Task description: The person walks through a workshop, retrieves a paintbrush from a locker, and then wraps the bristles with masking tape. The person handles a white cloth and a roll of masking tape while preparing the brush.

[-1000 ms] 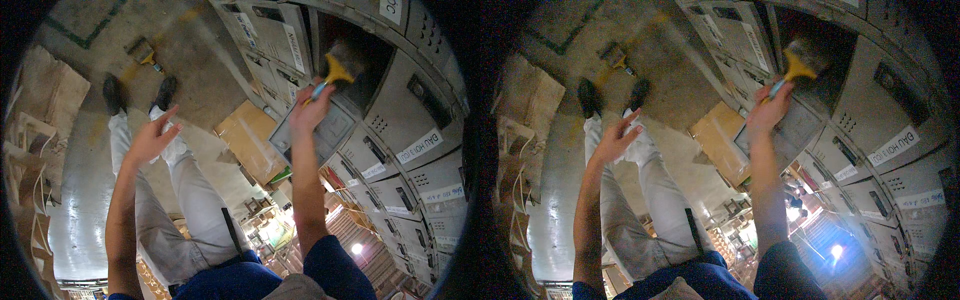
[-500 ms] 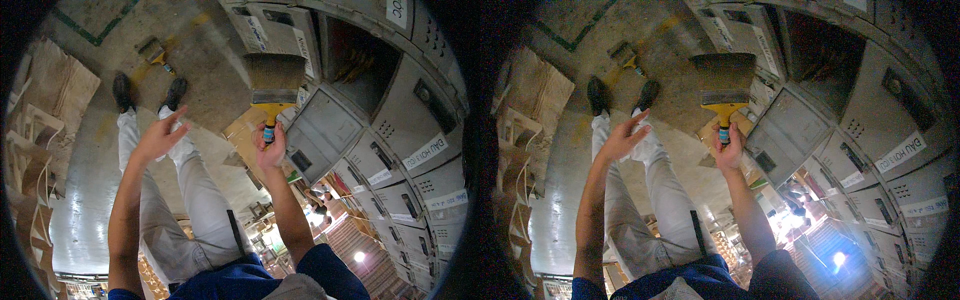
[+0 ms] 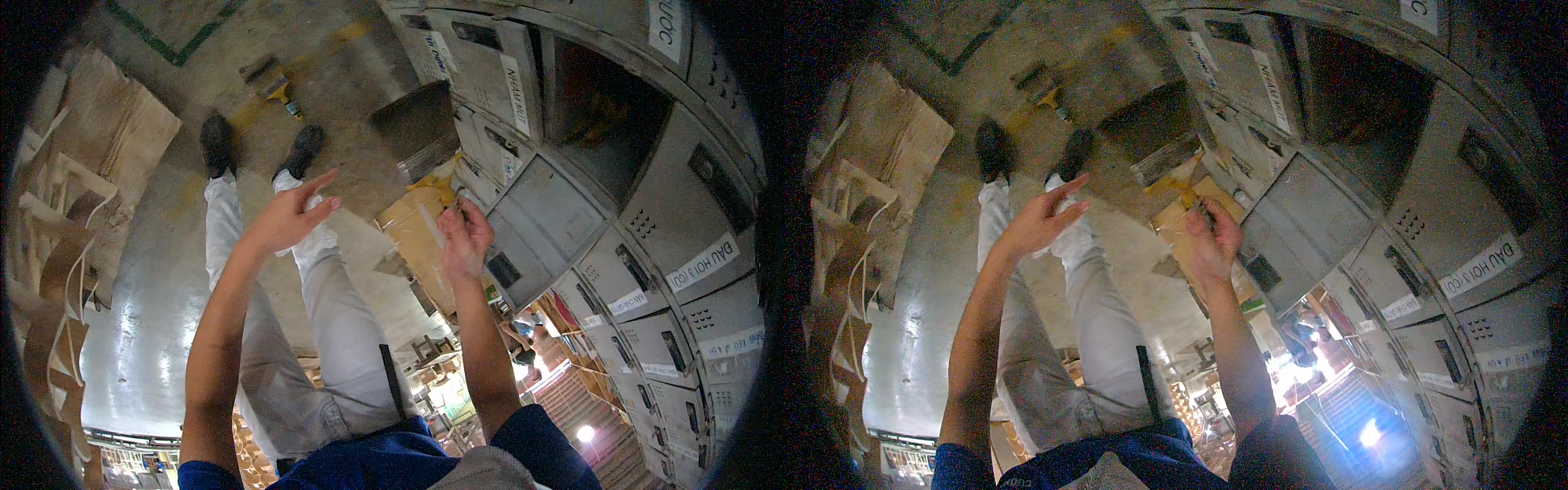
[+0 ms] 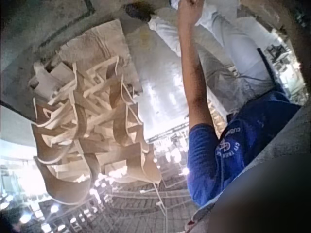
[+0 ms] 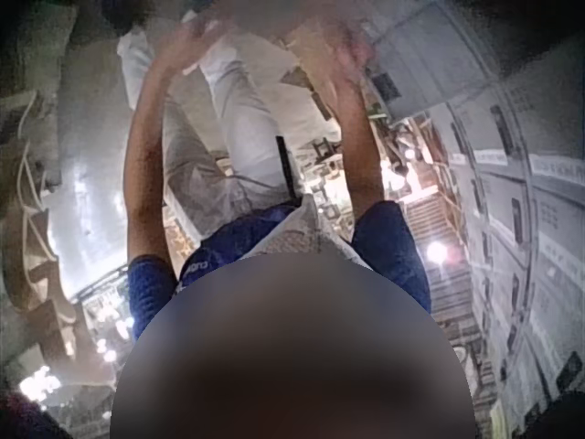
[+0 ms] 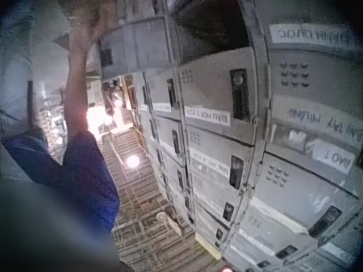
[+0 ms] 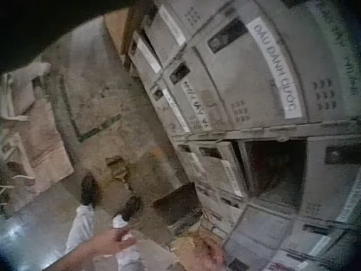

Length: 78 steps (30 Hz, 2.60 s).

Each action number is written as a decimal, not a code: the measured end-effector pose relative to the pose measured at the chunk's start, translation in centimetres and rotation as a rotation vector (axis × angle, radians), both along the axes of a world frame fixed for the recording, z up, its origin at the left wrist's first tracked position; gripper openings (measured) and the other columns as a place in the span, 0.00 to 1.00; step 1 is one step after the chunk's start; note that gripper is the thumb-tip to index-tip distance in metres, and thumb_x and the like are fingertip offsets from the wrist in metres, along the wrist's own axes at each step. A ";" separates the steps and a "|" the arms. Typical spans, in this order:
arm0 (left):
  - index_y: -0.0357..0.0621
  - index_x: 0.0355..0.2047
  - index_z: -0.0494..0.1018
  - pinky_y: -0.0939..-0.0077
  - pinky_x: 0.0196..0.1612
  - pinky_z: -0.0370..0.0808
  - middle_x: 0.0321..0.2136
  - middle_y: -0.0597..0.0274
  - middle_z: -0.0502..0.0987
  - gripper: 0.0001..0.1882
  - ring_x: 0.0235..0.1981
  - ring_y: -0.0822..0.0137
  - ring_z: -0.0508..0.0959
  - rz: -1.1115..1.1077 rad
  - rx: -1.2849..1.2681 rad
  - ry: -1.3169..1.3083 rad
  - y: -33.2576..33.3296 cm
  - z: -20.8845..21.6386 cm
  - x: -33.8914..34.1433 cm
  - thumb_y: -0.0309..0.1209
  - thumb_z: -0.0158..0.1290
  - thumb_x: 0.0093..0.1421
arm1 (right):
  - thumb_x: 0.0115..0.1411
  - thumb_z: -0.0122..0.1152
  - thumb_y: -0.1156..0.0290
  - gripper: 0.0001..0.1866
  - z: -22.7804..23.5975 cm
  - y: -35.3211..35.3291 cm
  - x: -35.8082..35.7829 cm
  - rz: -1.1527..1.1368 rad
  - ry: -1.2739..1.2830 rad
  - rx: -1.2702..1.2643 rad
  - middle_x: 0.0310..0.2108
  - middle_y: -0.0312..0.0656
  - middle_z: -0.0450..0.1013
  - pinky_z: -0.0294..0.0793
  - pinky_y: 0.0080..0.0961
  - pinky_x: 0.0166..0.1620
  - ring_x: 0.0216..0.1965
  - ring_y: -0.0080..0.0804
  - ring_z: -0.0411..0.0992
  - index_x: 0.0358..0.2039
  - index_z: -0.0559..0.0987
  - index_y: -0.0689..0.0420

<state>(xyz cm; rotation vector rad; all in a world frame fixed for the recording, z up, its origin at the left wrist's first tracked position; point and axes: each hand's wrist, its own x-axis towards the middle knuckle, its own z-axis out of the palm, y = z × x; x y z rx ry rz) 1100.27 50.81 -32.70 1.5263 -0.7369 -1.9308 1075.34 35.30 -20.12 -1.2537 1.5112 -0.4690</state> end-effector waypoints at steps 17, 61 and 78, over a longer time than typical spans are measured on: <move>0.46 0.48 0.84 0.59 0.50 0.78 0.41 0.47 0.86 0.27 0.46 0.49 0.85 0.078 0.301 -0.258 5.9 -17.3 -1.0 0.55 0.58 0.62 | 0.74 0.50 0.54 0.24 8.5 -6.9 -4.6 0.362 0.653 0.173 0.49 0.48 0.78 0.76 0.39 0.56 0.50 0.42 0.77 0.55 0.77 0.62; 0.37 0.51 0.78 0.73 0.48 0.78 0.43 0.63 0.82 0.14 0.44 0.71 0.80 0.011 -0.412 -0.037 13.7 38.9 0.2 0.27 0.62 0.66 | 0.62 0.74 0.55 0.53 20.5 33.5 1.3 0.195 -0.371 0.062 0.76 0.45 0.52 0.54 0.38 0.74 0.75 0.40 0.51 0.77 0.51 0.55; 0.36 0.50 0.75 0.67 0.41 0.82 0.45 0.56 0.82 0.21 0.41 0.63 0.84 -0.517 0.104 0.508 35.9 48.0 -52.4 0.43 0.57 0.70 | 0.69 0.64 0.60 0.21 39.2 70.2 -34.3 -1.234 -0.217 -0.604 0.29 0.34 0.77 0.71 0.22 0.27 0.26 0.17 0.71 0.56 0.79 0.60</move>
